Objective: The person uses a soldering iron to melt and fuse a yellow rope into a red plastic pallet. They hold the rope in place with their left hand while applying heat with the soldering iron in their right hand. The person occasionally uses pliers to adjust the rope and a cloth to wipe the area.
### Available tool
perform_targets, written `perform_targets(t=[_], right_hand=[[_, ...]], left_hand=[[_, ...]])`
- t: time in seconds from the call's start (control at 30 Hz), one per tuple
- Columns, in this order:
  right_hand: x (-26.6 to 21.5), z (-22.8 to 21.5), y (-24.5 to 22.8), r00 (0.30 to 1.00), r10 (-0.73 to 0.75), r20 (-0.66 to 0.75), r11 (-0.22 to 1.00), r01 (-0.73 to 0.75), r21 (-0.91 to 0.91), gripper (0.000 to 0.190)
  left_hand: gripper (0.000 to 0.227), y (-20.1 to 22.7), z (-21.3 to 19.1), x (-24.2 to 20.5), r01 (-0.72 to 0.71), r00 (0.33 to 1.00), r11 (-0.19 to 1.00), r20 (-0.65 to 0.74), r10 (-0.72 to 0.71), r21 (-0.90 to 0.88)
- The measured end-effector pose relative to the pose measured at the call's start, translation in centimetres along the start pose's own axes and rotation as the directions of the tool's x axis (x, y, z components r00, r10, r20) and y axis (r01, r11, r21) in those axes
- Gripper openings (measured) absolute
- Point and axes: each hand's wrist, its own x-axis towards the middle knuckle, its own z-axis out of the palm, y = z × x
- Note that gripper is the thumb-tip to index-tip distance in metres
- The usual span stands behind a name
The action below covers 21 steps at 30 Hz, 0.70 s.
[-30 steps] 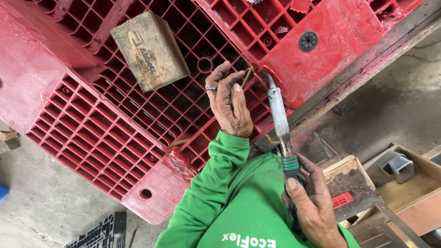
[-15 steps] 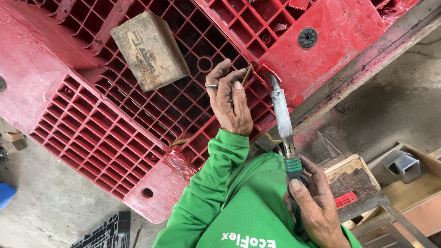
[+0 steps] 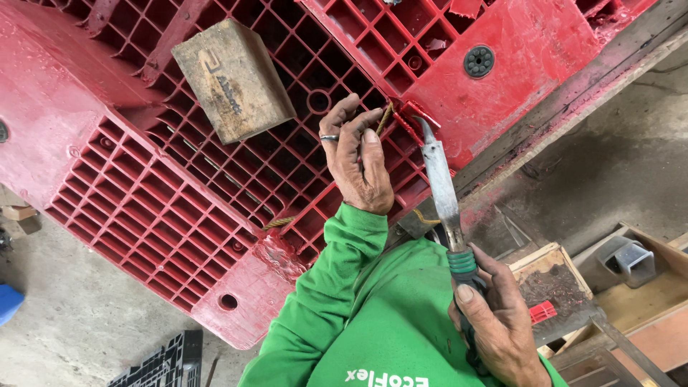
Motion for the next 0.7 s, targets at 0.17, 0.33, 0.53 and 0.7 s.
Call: perform_targets(t=[0.17, 0.33, 0.53, 0.7], right_hand=[[1.5, 0.8, 0.1, 0.994, -0.050, 0.093, 0.998, 0.047, 0.034, 0.062], [1.7, 1.4, -0.2, 0.998, -0.018, 0.056, 0.999, 0.019, -0.030, 0.061], [1.6, 1.5, -0.4, 0.999, -0.005, 0.042, 1.000, 0.004, 0.014, 0.061], [1.6, 1.6, -0.6, 1.000, 0.002, 0.025, 1.000, -0.002, 0.004, 0.062]], left_hand=[[0.027, 0.0, -0.1, 0.1, -0.009, 1.000, 1.000, -0.017, 0.009, -0.003], [0.029, 0.0, -0.2, 0.0, 0.010, 1.000, 1.000, -0.013, -0.010, -0.005], [0.029, -0.1, -0.1, 0.0, 0.012, 1.000, 1.000, -0.016, -0.012, -0.022], [0.029, 0.0, -0.2, 0.1, 0.035, 0.999, 0.999, -0.012, -0.036, -0.036]])
